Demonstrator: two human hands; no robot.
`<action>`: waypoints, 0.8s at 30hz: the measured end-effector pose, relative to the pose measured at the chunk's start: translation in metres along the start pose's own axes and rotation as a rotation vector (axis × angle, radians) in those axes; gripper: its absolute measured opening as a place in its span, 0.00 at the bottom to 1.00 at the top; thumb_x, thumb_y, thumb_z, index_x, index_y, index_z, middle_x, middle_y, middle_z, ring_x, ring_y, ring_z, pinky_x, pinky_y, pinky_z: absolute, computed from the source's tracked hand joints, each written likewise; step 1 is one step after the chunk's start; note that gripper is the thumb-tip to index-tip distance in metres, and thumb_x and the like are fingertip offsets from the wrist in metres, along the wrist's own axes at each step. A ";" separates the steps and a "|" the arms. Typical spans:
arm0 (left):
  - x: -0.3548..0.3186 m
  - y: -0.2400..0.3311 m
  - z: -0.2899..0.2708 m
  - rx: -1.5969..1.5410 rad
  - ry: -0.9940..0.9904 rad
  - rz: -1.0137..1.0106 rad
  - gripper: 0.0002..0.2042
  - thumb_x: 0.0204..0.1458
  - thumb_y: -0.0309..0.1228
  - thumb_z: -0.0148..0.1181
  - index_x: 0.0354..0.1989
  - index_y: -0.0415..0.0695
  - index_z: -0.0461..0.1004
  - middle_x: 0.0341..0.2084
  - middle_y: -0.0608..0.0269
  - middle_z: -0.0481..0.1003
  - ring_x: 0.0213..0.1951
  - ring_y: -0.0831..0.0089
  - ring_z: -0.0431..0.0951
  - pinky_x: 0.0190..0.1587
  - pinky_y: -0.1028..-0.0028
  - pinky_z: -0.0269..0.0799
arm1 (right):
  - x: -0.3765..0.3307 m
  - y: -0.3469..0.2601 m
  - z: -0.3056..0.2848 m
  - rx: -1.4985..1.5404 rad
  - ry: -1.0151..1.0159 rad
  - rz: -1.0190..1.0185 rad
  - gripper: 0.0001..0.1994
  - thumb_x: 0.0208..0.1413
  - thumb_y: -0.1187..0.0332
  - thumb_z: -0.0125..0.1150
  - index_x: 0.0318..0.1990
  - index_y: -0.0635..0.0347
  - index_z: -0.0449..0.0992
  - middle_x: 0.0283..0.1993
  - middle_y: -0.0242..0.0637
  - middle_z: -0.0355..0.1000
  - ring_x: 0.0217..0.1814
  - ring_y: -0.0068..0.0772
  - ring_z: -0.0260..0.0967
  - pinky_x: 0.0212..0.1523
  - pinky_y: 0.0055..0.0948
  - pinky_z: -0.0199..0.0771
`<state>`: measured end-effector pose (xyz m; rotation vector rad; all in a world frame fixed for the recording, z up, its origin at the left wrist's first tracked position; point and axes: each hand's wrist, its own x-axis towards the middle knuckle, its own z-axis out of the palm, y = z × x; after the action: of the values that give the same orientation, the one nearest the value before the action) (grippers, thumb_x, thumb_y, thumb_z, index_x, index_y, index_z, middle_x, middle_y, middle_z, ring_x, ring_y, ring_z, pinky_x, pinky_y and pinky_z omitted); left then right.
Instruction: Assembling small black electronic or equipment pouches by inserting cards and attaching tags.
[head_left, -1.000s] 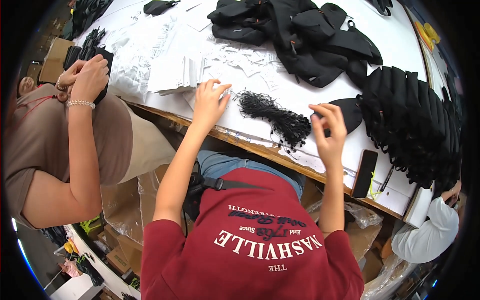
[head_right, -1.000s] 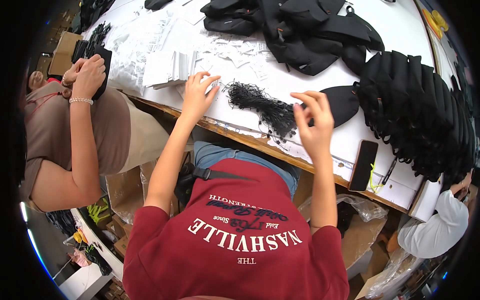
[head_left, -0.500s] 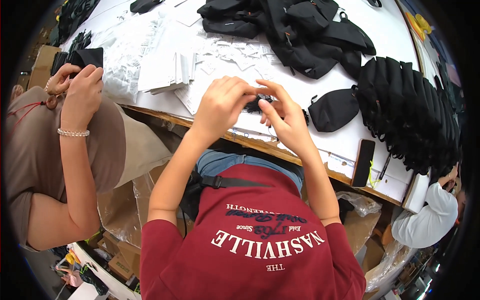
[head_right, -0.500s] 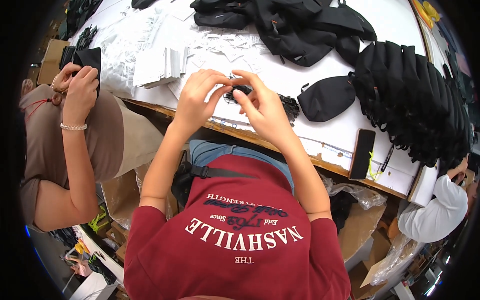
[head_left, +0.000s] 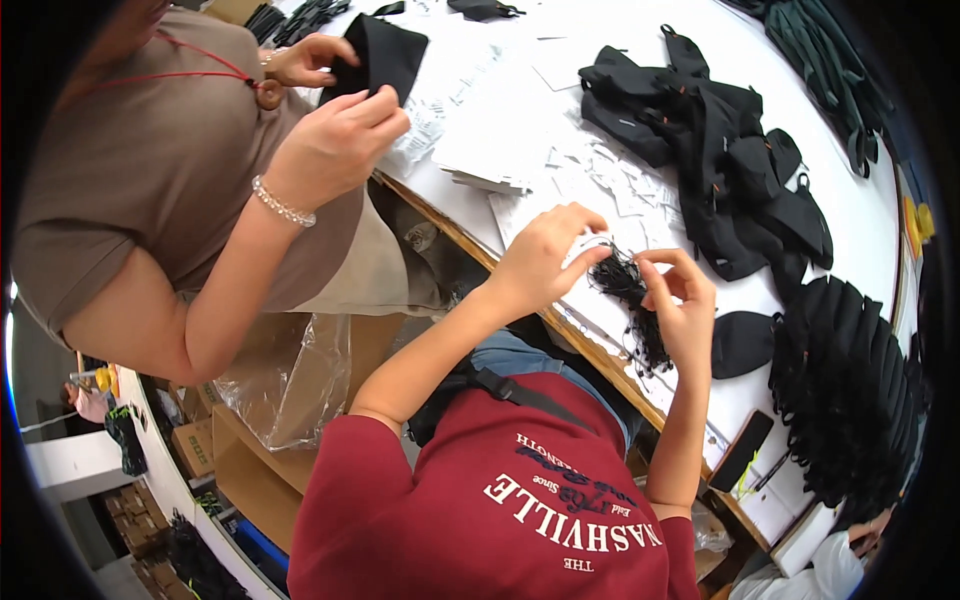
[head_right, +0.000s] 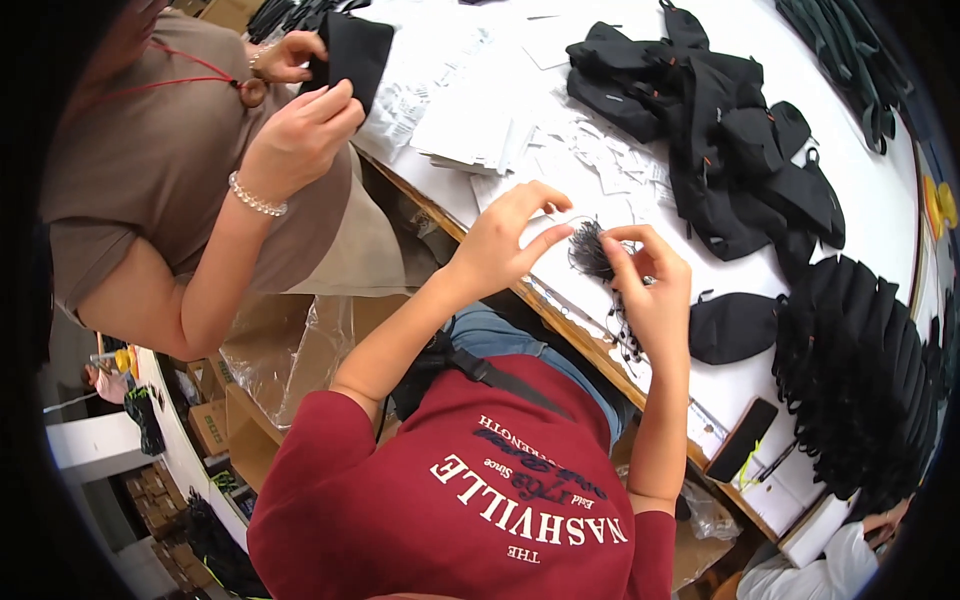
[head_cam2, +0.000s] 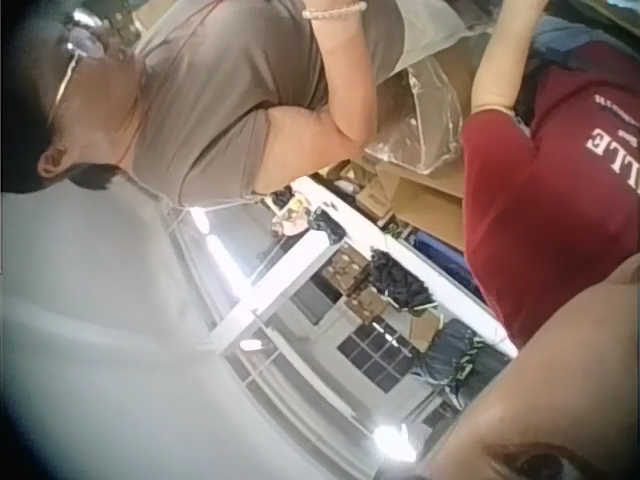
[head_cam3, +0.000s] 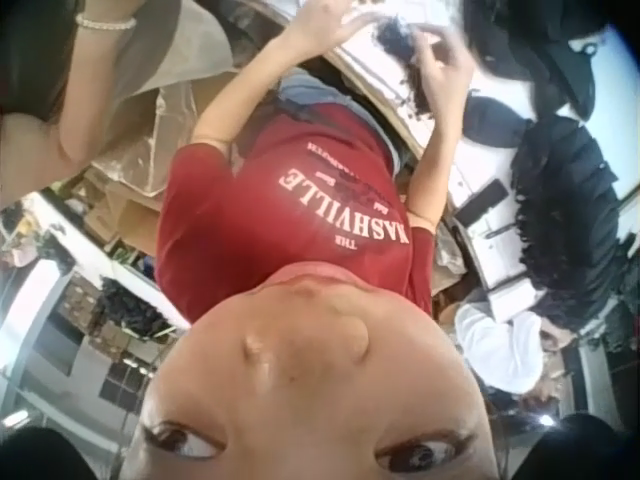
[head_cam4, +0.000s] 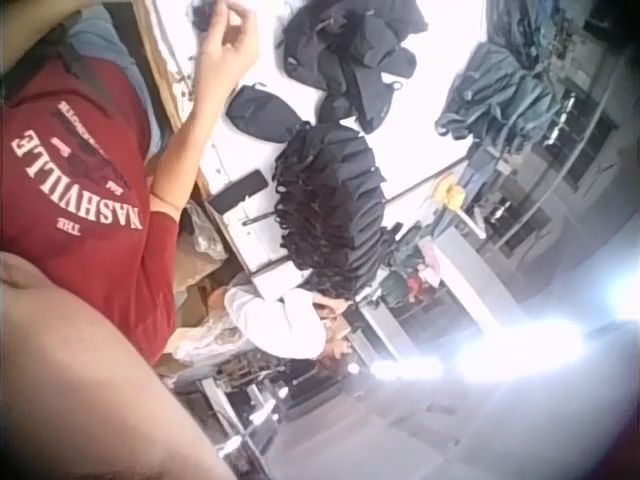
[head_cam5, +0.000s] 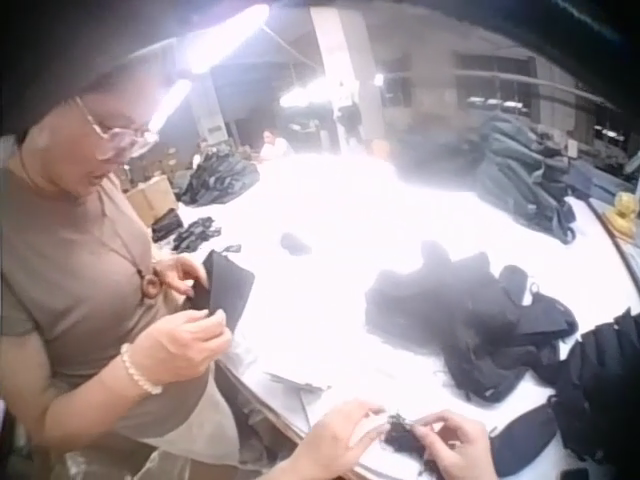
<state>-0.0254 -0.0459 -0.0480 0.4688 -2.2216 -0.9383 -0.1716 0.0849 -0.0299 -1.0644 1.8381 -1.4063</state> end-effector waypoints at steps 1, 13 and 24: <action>-0.003 -0.010 -0.004 0.044 -0.014 -0.098 0.09 0.51 0.30 0.59 0.39 0.40 0.71 0.34 0.56 0.73 0.38 0.59 0.73 0.44 0.66 0.68 | 0.005 -0.004 -0.002 0.001 0.053 -0.034 0.04 0.55 0.73 0.59 0.34 0.65 0.75 0.34 0.32 0.76 0.21 0.12 0.61 0.23 0.16 0.62; -0.062 -0.091 -0.005 0.528 -0.041 -0.166 0.18 0.51 0.31 0.57 0.51 0.40 0.69 0.51 0.51 0.69 0.53 0.55 0.67 0.55 0.61 0.63 | 0.033 -0.038 -0.010 -0.361 0.361 -0.327 0.04 0.53 0.72 0.63 0.34 0.62 0.77 0.36 0.28 0.76 0.18 0.12 0.52 0.20 0.15 0.53; -0.064 -0.087 0.006 0.470 -0.044 -0.148 0.17 0.50 0.32 0.58 0.49 0.40 0.72 0.49 0.53 0.72 0.50 0.59 0.70 0.53 0.65 0.66 | 0.014 -0.009 -0.012 0.352 0.105 0.076 0.04 0.60 0.71 0.51 0.34 0.60 0.68 0.20 0.22 0.55 0.20 0.11 0.49 0.22 0.14 0.47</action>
<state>0.0212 -0.0670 -0.1433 0.8407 -2.4747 -0.4901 -0.1864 0.0778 -0.0180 -0.7485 1.6015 -1.6884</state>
